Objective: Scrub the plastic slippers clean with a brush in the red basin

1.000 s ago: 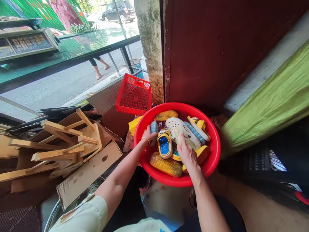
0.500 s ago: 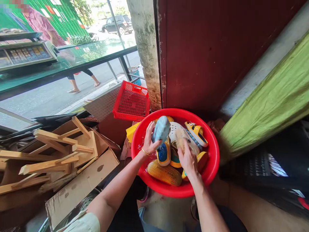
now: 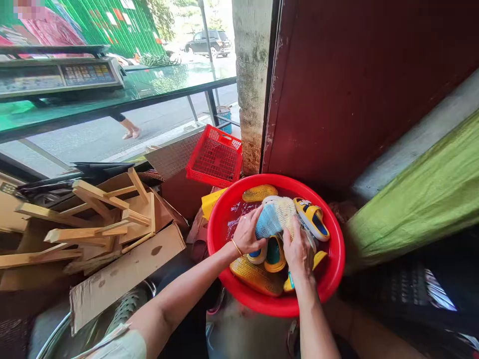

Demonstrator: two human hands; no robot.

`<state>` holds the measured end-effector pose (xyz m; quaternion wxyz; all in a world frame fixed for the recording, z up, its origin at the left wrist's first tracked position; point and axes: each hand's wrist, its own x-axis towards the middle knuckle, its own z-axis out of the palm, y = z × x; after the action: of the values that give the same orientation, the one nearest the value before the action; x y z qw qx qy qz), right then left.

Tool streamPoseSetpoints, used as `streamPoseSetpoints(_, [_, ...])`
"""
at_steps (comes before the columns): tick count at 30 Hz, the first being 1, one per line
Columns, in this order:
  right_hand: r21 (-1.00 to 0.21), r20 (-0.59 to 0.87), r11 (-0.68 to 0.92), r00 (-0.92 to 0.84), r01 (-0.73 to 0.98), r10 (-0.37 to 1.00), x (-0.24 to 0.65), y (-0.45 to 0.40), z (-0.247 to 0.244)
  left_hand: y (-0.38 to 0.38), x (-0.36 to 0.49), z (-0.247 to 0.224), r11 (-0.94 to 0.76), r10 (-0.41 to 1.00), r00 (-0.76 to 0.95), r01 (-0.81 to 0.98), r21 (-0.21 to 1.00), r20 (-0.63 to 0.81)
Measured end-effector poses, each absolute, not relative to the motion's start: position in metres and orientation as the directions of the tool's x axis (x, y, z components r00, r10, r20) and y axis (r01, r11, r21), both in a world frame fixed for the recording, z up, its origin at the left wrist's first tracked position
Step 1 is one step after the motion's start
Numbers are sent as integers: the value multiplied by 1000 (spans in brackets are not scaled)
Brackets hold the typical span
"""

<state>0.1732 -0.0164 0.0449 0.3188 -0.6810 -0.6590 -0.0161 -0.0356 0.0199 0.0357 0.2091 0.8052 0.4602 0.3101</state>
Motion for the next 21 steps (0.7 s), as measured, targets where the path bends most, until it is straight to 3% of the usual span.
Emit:
streamPoseSetpoints(4, [-457, 470, -12, 252, 890, 846, 176, -21, 48, 15, -38, 38, -498, 867, 405, 669, 551, 290])
streamPoseSetpoints(9, [-430, 521, 171, 89, 886, 849, 172, -29, 47, 9, -40, 45, -495, 868, 409, 682, 538, 281])
streamPoseSetpoints(12, [-472, 465, 58, 193, 880, 864, 189, -27, 45, 6, -39, 49, -504, 861, 417, 616, 606, 292])
streamPoseSetpoints(15, [-571, 428, -41, 340, 820, 838, 203, -28, 45, 7, -37, 50, -399, 900, 348, 413, 818, 264])
streamPoseSetpoints(18, [-660, 432, 60, 313, 749, 846, 188, -40, 41, 13, -33, 51, -58, 971, 235, 46, 997, 46])
streamPoseSetpoints(21, [-670, 435, 208, 151, 713, 887, 150, -57, 34, 20, -31, 54, 307, 943, 246, -369, 877, -226])
